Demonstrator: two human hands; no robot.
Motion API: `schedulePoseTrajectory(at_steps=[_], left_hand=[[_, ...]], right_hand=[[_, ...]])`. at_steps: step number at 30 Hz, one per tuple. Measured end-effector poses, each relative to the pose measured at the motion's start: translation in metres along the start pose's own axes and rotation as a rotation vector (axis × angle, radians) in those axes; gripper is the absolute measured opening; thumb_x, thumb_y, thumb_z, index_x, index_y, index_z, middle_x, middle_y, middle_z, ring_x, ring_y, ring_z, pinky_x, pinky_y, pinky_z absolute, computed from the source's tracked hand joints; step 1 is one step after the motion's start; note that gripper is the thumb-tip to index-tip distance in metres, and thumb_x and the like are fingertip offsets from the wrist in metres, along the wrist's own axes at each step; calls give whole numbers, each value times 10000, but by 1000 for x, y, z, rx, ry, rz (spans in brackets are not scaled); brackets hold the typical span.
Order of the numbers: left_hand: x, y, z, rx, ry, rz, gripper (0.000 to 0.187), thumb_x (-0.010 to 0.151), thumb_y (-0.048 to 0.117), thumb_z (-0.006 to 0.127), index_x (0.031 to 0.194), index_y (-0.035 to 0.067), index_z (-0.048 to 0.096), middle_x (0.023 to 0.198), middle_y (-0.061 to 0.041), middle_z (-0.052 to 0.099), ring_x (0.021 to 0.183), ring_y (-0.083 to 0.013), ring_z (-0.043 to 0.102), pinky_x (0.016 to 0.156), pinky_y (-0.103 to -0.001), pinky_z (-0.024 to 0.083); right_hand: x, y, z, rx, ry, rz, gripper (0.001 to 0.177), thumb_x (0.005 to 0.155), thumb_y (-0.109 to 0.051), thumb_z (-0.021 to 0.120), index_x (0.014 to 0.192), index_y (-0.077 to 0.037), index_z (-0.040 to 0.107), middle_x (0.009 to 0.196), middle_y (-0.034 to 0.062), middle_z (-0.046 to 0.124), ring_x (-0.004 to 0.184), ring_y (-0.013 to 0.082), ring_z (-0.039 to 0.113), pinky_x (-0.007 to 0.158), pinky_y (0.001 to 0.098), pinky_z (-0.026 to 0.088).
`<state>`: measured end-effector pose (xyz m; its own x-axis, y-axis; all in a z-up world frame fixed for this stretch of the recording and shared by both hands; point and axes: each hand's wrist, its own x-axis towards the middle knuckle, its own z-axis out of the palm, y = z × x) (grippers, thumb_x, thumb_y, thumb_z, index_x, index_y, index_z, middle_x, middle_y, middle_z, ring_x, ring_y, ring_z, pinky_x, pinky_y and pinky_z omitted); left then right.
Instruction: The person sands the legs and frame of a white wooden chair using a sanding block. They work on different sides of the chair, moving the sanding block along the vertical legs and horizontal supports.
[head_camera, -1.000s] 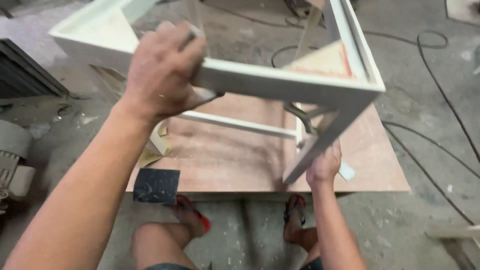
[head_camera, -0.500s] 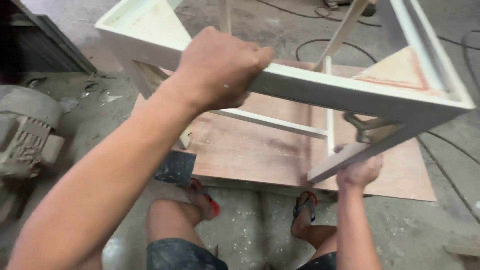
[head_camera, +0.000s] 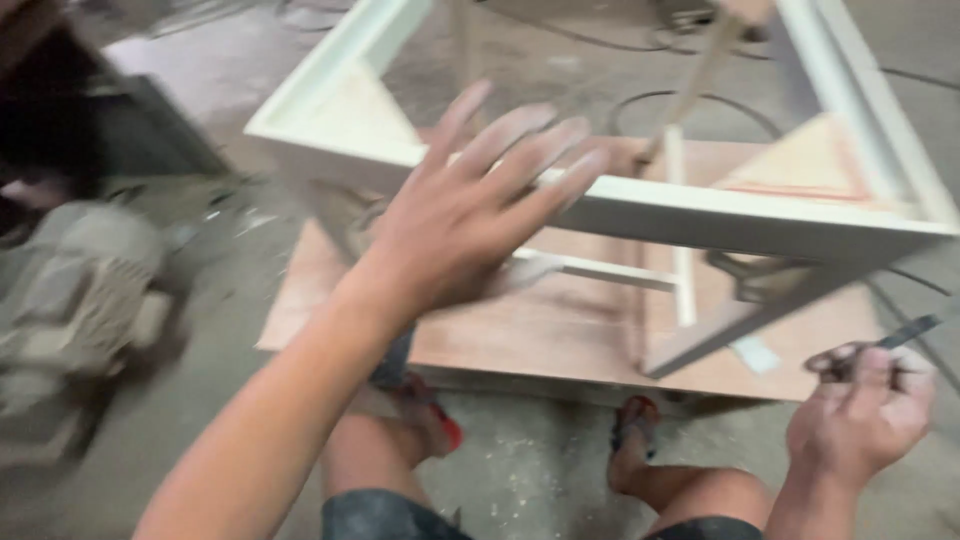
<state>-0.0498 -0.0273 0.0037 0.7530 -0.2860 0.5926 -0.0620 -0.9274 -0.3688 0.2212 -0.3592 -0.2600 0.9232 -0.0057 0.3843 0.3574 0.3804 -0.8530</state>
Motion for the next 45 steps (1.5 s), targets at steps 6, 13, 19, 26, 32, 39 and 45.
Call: schedulePoseTrajectory(at_steps=[6, 13, 19, 26, 32, 39, 45], left_hand=[[-53, 188, 79, -1196, 169, -198, 500, 1088, 287, 503, 1437, -70, 498, 1445, -273, 580, 1334, -395, 609, 1162, -471, 468], [-28, 228, 87, -1560, 450, -676, 402, 1029, 264, 616, 1285, -42, 663, 1203, -254, 725, 1135, -280, 685, 663, -315, 671], [21, 180, 81, -1354, 249, -661, 566, 1077, 335, 329, 1569, 62, 395, 914, -44, 483, 928, -187, 496, 880, -344, 453], [61, 180, 89, -1223, 118, -786, 515, 954, 60, 487, 1458, 110, 579, 1002, -53, 637, 847, -172, 667, 830, -287, 575], [86, 185, 107, -1114, 94, -942, 349, 935, 117, 503, 1229, -6, 644, 863, -160, 740, 709, -274, 748, 647, -385, 618], [99, 198, 115, -1019, 115, -1062, 362, 934, 238, 546, 1139, 5, 731, 788, -215, 728, 771, -356, 746, 665, -476, 563], [106, 205, 74, -1059, -109, -1045, 563, 974, 215, 358, 1413, -102, 514, 979, -367, 709, 948, -498, 725, 791, -609, 553]], right_hand=[[-101, -74, 27, 144, -681, 333, 222, 926, -199, 683, 860, -22, 566, 528, 128, 611, 377, 167, 506, 369, 280, 403], [-75, -129, 73, 110, -1165, 451, 440, 983, -439, 638, 793, -44, 664, 656, 72, 687, 541, 145, 633, 490, 274, 523], [41, -231, 76, -754, -773, -35, 93, 848, -91, 737, 912, -115, 800, 892, 3, 838, 844, 112, 774, 844, 266, 599], [127, -241, 192, -880, -726, -406, 459, 984, -245, 735, 1379, -69, 583, 1273, 184, 665, 1138, 304, 652, 933, 439, 521], [142, -174, 221, -1192, -891, -182, 639, 938, -468, 678, 1468, -138, 543, 1435, 194, 560, 1312, 400, 539, 1071, 536, 398], [153, -161, 216, -1279, -931, -137, 531, 995, -477, 571, 1401, -146, 654, 1383, 198, 646, 1329, 449, 557, 1176, 672, 208], [153, -156, 215, -1259, -932, -116, 544, 1001, -531, 563, 1377, -153, 670, 1380, 202, 648, 1332, 434, 561, 1187, 679, 146]])
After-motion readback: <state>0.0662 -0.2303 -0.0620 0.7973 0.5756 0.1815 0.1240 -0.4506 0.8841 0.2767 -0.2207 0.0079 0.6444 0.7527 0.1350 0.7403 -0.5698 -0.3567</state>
